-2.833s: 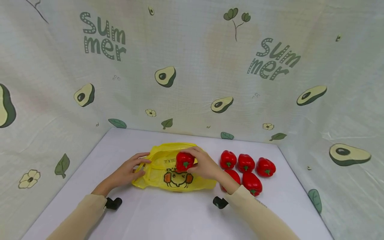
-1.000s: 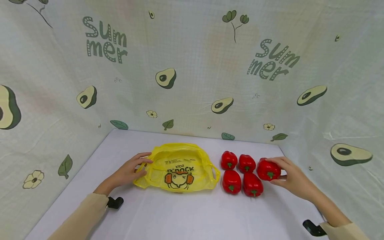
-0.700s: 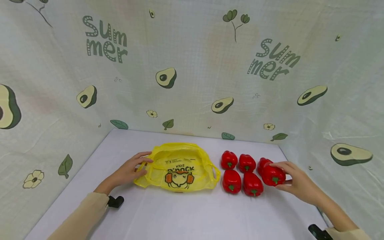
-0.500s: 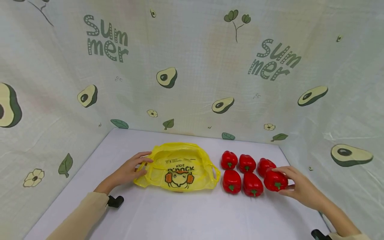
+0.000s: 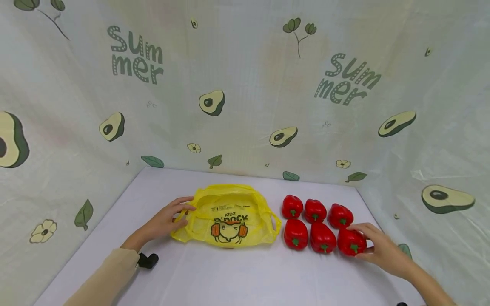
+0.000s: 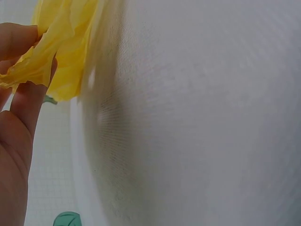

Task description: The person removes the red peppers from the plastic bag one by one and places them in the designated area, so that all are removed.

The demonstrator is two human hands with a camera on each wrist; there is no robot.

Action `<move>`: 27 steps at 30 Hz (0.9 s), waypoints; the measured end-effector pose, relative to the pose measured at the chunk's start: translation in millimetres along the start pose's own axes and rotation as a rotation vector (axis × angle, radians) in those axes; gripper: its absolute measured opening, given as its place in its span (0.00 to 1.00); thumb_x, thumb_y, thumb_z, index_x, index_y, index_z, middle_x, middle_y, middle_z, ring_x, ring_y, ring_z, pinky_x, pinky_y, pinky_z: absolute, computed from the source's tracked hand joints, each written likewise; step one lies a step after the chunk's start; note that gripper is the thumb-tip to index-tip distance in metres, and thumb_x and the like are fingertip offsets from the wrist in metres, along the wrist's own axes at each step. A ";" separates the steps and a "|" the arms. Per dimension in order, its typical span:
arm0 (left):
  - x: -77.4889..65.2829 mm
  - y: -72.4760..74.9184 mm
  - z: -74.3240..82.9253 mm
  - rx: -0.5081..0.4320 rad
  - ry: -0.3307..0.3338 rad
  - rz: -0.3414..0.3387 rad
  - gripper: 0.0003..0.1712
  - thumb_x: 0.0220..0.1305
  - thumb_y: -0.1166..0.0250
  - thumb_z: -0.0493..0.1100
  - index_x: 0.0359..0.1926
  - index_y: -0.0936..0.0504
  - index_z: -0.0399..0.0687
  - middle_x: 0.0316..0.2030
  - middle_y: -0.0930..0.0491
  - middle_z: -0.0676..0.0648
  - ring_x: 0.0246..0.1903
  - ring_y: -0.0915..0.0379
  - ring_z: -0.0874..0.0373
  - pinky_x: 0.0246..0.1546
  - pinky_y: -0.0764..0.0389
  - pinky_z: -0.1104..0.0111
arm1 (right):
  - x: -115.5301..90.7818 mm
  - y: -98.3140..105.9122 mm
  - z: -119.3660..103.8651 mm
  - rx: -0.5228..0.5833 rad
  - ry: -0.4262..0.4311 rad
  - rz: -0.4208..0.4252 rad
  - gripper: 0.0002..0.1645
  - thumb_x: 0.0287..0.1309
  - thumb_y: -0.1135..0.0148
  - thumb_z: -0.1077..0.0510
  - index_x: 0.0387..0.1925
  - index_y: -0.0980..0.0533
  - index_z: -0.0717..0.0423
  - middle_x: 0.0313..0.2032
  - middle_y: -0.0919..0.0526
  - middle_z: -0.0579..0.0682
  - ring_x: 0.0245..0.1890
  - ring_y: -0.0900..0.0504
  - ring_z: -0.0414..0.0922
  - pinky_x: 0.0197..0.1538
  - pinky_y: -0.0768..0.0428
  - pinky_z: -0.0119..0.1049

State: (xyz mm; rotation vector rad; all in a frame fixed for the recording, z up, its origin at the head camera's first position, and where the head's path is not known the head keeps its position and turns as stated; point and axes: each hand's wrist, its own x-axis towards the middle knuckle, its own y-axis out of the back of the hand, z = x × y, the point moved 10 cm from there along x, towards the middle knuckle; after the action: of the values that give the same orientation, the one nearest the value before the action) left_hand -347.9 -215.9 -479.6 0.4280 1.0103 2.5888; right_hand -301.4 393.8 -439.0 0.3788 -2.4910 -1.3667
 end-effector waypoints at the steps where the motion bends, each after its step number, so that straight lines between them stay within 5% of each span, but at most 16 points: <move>1: -0.2 -0.5 -0.1 -0.001 0.003 -0.002 0.22 0.73 0.31 0.39 0.65 0.19 0.50 0.81 0.41 0.46 0.77 0.43 0.35 0.60 0.21 0.37 | -0.6 -2.2 2.0 0.004 -0.007 -0.004 0.46 0.42 0.13 0.64 0.65 0.25 0.49 0.58 0.21 0.58 0.55 0.19 0.62 0.40 0.09 0.39; 27: 7.8 -0.3 3.7 0.014 0.015 -0.015 0.24 0.72 0.30 0.39 0.66 0.19 0.51 0.81 0.42 0.46 0.78 0.44 0.35 0.64 0.25 0.34 | -5.6 -12.2 19.3 -0.049 0.019 0.023 0.51 0.41 0.13 0.67 0.68 0.30 0.54 0.61 0.23 0.60 0.55 0.21 0.55 0.42 0.09 0.39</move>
State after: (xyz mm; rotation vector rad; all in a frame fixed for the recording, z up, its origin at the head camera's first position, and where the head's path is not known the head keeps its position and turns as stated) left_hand -353.4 -210.3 -476.0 0.4033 1.0340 2.5767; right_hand -302.0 404.4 -460.0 0.3496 -2.4345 -1.4057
